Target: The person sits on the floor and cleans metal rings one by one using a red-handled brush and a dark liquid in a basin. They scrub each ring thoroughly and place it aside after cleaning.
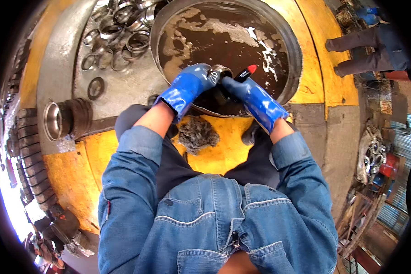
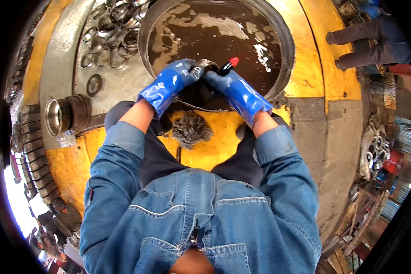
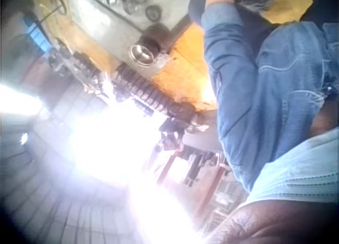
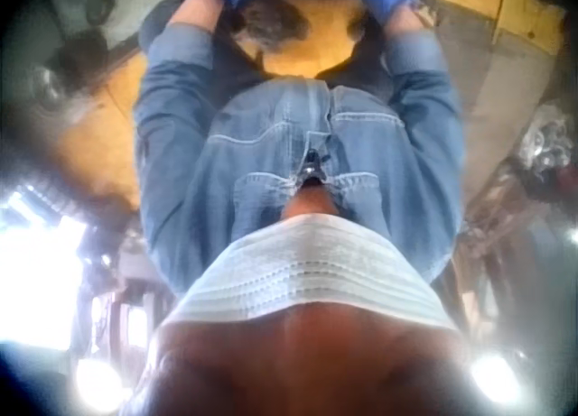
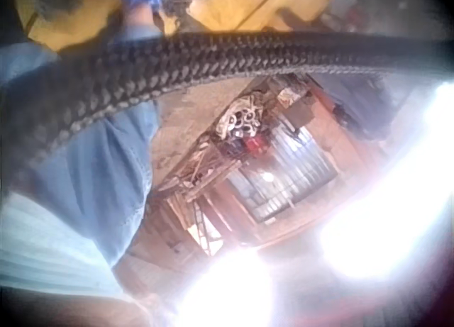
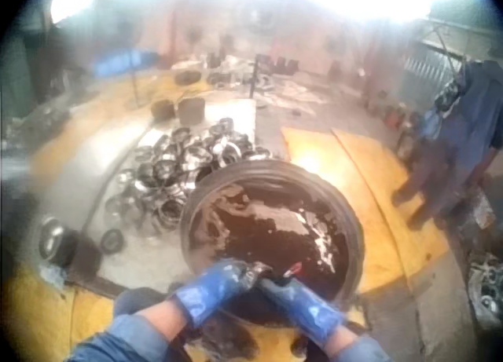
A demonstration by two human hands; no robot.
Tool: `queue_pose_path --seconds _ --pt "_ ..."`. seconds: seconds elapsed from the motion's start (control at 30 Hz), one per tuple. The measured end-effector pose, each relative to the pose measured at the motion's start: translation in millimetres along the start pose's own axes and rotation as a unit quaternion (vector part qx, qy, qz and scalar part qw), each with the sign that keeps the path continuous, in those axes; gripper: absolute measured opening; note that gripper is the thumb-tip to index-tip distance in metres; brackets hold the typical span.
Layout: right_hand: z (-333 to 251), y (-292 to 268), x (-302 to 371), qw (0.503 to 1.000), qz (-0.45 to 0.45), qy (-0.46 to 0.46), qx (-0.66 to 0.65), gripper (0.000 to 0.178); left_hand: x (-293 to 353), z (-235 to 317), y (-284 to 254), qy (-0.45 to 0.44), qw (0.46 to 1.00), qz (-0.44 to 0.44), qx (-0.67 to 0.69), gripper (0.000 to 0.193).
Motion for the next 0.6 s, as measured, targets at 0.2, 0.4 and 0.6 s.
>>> queue_pose_path --seconds 0.2,0.4,0.6 --pt "7.8 17.0 -0.5 0.830 0.046 -0.299 0.469 0.036 12.6 -5.5 11.5 0.008 0.998 0.066 0.012 0.053" --pt "0.0 10.6 -8.7 0.978 -0.066 -0.093 0.176 0.039 30.6 14.7 2.7 -0.053 0.991 0.105 -0.065 0.062" --pt "45.2 -6.3 -24.2 0.920 -0.085 0.061 -0.377 0.025 -22.0 23.7 5.2 0.058 0.993 0.000 -0.101 0.058"
Point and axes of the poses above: each hand's wrist, its own x-axis away from the middle knuckle, its own y-axis out of the palm, z = x × y, the point moved 4 cm from there along -x, towards the middle knuckle, and after that the axes turned 9 degrees about z, right-handed, at the moved point
